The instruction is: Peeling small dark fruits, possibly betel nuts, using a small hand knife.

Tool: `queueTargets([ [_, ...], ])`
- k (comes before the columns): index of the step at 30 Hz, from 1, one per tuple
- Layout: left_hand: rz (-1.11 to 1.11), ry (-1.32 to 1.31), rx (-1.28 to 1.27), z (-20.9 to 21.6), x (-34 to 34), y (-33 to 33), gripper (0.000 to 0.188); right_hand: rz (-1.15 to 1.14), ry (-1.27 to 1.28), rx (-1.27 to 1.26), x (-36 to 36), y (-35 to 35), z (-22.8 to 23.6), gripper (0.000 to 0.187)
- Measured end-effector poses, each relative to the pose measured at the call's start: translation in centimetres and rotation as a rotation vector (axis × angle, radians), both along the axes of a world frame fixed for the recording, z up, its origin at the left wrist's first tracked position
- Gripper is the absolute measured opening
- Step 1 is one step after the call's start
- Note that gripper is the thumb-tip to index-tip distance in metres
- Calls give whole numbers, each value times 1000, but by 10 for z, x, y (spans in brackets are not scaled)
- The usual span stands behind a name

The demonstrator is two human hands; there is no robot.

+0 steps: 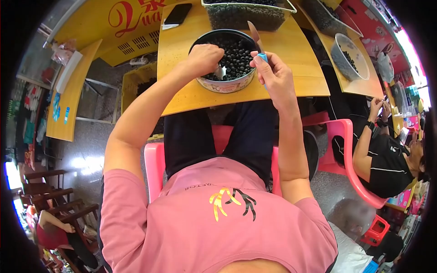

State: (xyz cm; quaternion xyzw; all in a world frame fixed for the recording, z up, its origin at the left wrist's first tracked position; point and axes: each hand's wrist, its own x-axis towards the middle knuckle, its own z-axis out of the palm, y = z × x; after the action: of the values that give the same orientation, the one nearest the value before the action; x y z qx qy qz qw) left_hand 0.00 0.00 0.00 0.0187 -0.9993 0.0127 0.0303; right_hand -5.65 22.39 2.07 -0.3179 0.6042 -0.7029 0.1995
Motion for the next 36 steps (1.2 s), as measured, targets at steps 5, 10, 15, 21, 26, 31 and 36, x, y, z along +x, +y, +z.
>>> queueTargets([
  [5, -20, 32, 144, 3, 2, -10, 15, 5, -33, 11, 3, -4, 4, 26],
  [10, -12, 61, 781, 17, 22, -10, 23, 30, -52, 16, 4, -6, -5, 25],
  [15, -126, 138, 1237, 22, 46, 11, 20, 35, -68, 9, 10, -21, 1, 24],
  [21, -159, 274, 1428, 20, 51, 23, 23, 8, -12, 82, 16, -42, 11, 21],
  [26, -111, 338, 1399, 14, 50, 26, 22, -6, 5, 46, 19, -47, 13, 20],
  [31, -145, 524, 1369, 6, 46, 31, 21, 37, -155, 61, 16, -42, 17, 20],
  [36, -148, 527, 1463, 18, 47, 38, 19, 51, -254, 34, 14, -41, 16, 20],
])
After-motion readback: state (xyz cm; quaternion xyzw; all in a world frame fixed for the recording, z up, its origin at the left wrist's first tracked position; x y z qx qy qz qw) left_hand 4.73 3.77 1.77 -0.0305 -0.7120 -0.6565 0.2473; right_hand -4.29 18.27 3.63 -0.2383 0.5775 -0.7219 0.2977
